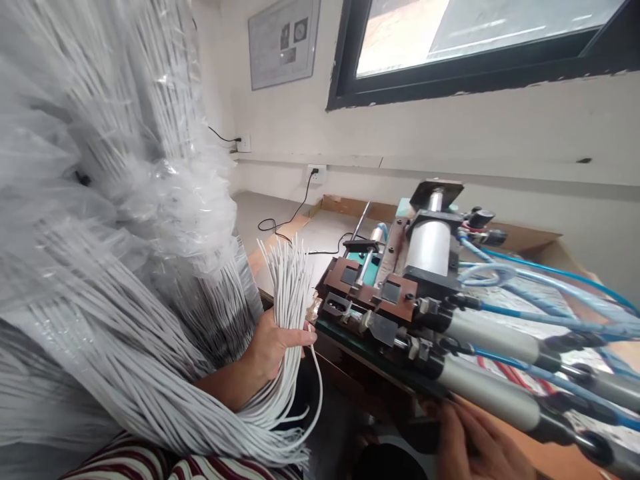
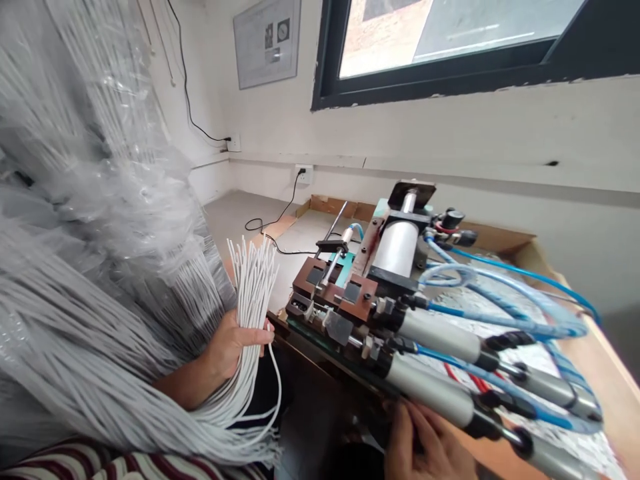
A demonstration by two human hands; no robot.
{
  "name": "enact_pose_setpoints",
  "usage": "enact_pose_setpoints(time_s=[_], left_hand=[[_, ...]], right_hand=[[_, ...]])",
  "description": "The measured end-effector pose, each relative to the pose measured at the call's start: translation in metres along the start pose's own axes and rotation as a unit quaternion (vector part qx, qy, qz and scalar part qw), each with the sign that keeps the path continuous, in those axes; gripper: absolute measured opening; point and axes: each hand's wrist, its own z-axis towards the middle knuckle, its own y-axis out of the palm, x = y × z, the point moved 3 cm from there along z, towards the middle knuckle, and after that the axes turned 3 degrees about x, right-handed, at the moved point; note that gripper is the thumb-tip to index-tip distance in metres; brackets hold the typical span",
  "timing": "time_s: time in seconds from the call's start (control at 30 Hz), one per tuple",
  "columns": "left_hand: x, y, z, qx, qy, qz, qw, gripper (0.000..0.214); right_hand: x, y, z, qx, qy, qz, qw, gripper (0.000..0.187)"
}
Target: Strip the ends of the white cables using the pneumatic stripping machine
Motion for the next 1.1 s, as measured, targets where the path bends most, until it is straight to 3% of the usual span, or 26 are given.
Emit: enact_pose_setpoints(time_s=[0.07,0.17,0.3,0.4,0.5,0.6,0.7,0.9,1.1], left_hand=[[0.000,0.008,0.002,-0.004,0.002,0.006,1.000,0.016],[0.004,0.018,0.001,-0.015,0.010,0.018,1.000,0.016],[0.013,0.020,-0.001,-0.006,0.033,0.037,0.999,0.013],[0.021,0.014,0.002,0.034,0.092,0.067,0.993,0.012],[0.020,0.008,0.009,0.056,0.117,0.072,0.989,0.013],[0.015,0.006,0.014,0.040,0.085,0.050,0.994,0.016],[0.011,0.007,0.016,0.022,0.036,0.008,0.999,0.018],[0.012,0.010,0.016,0.042,0.002,-0.017,0.999,0.018],[0.009,0.008,0.017,0.032,0.002,-0.009,0.999,0.020]], right_hand=[[-0.024,-0.004,-0.018,0.020,-0.006,-0.019,1.000,0.035],[-0.069,0.007,-0.033,-0.113,-0.061,0.107,0.986,0.028],[-0.115,0.029,-0.044,-0.300,-0.049,0.316,0.899,0.022],[-0.130,0.036,-0.048,-0.365,-0.004,0.378,0.851,0.017],[-0.130,0.039,-0.044,-0.350,0.063,0.398,0.845,0.015],[-0.119,0.049,-0.037,-0.284,0.197,0.408,0.845,0.019],[-0.111,0.064,-0.031,-0.238,0.305,0.445,0.807,0.024],[-0.116,0.077,-0.028,-0.231,0.387,0.513,0.730,0.024],[-0.120,0.074,-0.027,-0.249,0.407,0.529,0.702,0.022]])
